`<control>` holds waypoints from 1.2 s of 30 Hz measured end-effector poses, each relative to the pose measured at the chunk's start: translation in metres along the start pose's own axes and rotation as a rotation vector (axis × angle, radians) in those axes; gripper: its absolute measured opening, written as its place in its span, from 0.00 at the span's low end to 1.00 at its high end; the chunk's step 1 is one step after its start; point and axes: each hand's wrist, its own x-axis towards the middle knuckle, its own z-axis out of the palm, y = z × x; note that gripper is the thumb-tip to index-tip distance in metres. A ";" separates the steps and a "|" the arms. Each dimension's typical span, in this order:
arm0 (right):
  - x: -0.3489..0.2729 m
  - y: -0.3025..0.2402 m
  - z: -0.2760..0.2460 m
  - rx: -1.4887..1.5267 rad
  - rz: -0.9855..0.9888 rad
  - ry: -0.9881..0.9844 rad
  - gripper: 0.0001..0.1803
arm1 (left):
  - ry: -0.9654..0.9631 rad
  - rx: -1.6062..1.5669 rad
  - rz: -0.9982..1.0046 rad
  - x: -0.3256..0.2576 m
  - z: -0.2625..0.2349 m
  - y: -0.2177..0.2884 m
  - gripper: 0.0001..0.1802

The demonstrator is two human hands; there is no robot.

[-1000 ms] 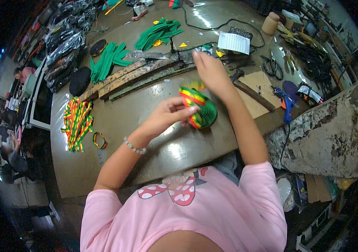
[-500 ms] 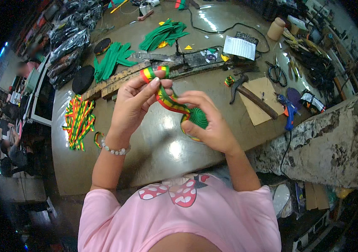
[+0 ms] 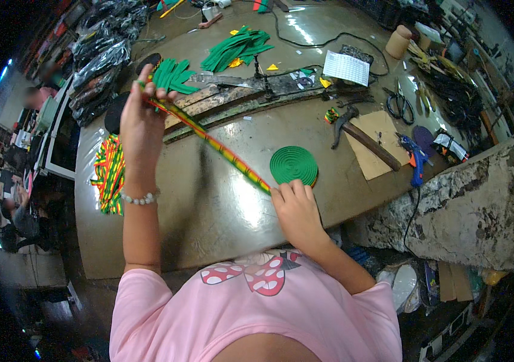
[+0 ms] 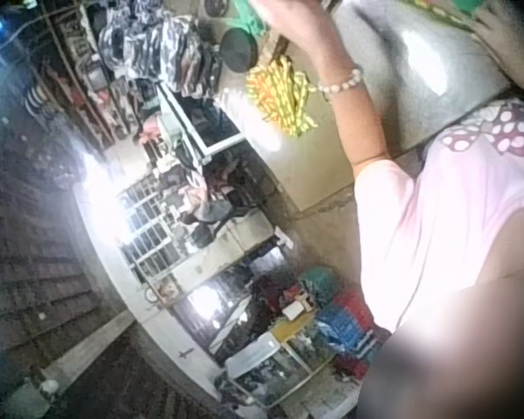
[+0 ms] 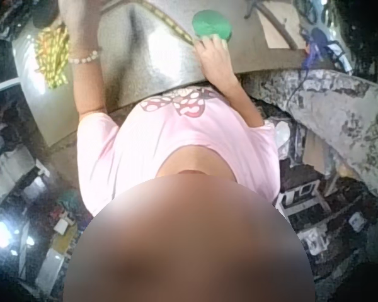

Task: The person repeatedly folds and presses a multicolored ribbon on a wooden jig, then places the finished piece into a pile. The person also briefly handles a green circular base and a glue gun before resuming the folding task.

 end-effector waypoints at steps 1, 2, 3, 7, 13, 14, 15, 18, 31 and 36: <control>-0.003 0.003 0.001 -0.016 -0.012 -0.002 0.14 | -0.016 -0.027 0.059 0.007 -0.012 0.004 0.23; -0.006 0.006 0.000 -0.017 -0.024 0.017 0.14 | 0.013 -0.044 0.049 0.016 -0.026 0.011 0.23; -0.009 0.009 -0.003 -0.002 -0.017 0.008 0.14 | -0.006 -0.075 0.069 0.024 -0.040 0.017 0.23; -0.021 0.021 -0.021 0.012 0.074 0.085 0.12 | 0.262 -0.087 0.211 0.043 -0.094 0.040 0.18; -0.040 0.038 -0.043 -0.091 0.274 0.176 0.09 | 0.365 -0.256 0.245 0.042 -0.133 0.071 0.19; -0.042 0.040 -0.045 -0.094 0.283 0.173 0.09 | 0.335 -0.248 0.252 0.041 -0.133 0.069 0.22; -0.043 0.042 -0.046 -0.099 0.296 0.158 0.08 | 0.277 -0.258 0.235 0.040 -0.132 0.067 0.27; -0.044 0.051 -0.050 -0.111 0.341 0.191 0.07 | 0.156 -0.346 0.199 0.038 -0.127 0.071 0.27; -0.027 0.063 -0.084 -0.075 0.342 0.244 0.15 | -0.105 -0.303 0.381 0.029 -0.100 0.099 0.21; 0.063 -0.019 -0.089 0.503 0.076 0.259 0.23 | -0.183 -0.147 0.080 -0.003 0.009 0.032 0.21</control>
